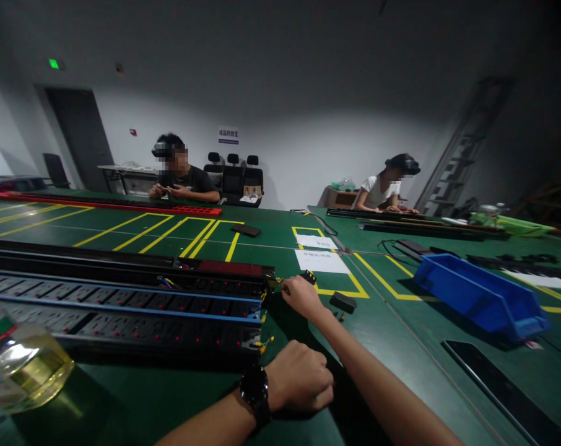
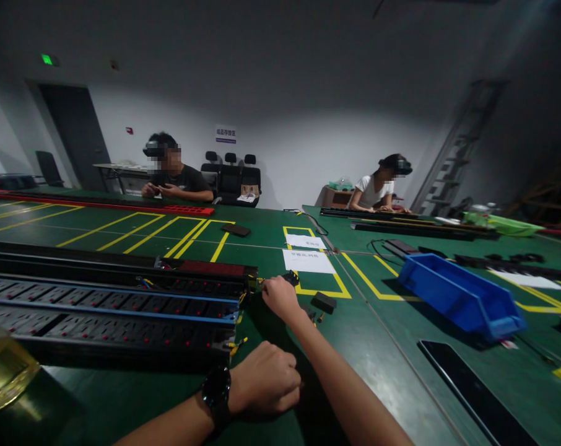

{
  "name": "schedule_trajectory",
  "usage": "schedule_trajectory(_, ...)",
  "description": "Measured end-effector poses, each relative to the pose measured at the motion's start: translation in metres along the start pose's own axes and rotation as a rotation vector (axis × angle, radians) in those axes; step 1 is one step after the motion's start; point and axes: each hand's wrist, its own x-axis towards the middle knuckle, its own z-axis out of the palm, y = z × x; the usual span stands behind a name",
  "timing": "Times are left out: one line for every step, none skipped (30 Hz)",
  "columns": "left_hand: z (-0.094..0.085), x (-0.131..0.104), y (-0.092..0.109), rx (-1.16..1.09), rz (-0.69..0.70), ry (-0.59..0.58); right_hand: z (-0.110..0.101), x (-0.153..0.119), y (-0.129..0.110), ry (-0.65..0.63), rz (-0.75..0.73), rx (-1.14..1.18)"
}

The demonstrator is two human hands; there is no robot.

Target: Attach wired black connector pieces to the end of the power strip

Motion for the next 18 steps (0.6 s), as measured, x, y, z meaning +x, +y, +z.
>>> schedule_trajectory(0.0,0.0,0.0,0.001,0.002,0.0,-0.001,-0.001,-0.002,0.003,0.011,0.038)
schedule_trajectory(0.001,0.0,0.0,0.002,0.004,-0.001,-0.002,-0.004,-0.002,0.009,0.02,0.077)
schedule_trajectory(0.001,0.0,0.0,0.004,0.004,0.0,-0.004,-0.006,-0.001,0.016,0.026,0.114)
schedule_trajectory(0.002,0.0,0.0,0.006,0.003,0.0,-0.006,-0.009,0.001,0.024,0.033,0.146)
schedule_trajectory(0.002,0.0,0.0,0.007,-0.001,-0.002,-0.008,-0.013,0.005,0.032,0.042,0.169)
schedule_trajectory(0.001,0.0,0.0,0.006,-0.005,-0.004,-0.011,-0.017,0.011,0.037,0.061,0.181)
schedule_trajectory(0.001,0.0,0.0,0.004,-0.01,-0.008,-0.013,-0.021,0.018,0.039,0.092,0.179)
schedule_trajectory(0.0,0.0,0.0,0.001,-0.014,-0.011,-0.015,-0.025,0.027,0.039,0.129,0.166)
schedule_trajectory(-0.001,0.0,0.001,-0.004,-0.015,-0.013,-0.018,-0.029,0.037,0.038,0.171,0.145)
schedule_trajectory(-0.002,0.0,0.001,-0.01,-0.016,-0.016,-0.02,-0.032,0.048,0.033,0.2,0.125)
schedule_trajectory(-0.003,0.0,0.001,-0.014,-0.017,-0.018,-0.022,-0.036,0.06,0.027,0.22,0.109)
schedule_trajectory(-0.004,0.0,0.001,-0.016,-0.019,-0.022,-0.024,-0.04,0.071,0.022,0.241,0.089)
schedule_trajectory(-0.004,0.001,0.001,-0.016,-0.022,-0.027,-0.026,-0.043,0.082,0.014,0.264,0.063)
schedule_trajectory(-0.004,0.001,0.001,-0.014,-0.027,-0.034,-0.028,-0.045,0.091,0.002,0.283,0.034)
schedule_trajectory(-0.004,0.001,0.001,-0.01,-0.031,-0.041,-0.03,-0.047,0.098,-0.008,0.302,0.005)
schedule_trajectory(-0.004,0.001,0.001,-0.009,-0.034,-0.045,-0.033,-0.048,0.102,-0.011,0.318,-0.02)
schedule_trajectory(-0.004,0.001,0.001,-0.01,-0.036,-0.046,-0.036,-0.049,0.102,-0.002,0.326,-0.038)
schedule_trajectory(-0.004,0.001,0.001,-0.013,-0.036,-0.045,-0.039,-0.048,0.099,0.019,0.325,-0.046)
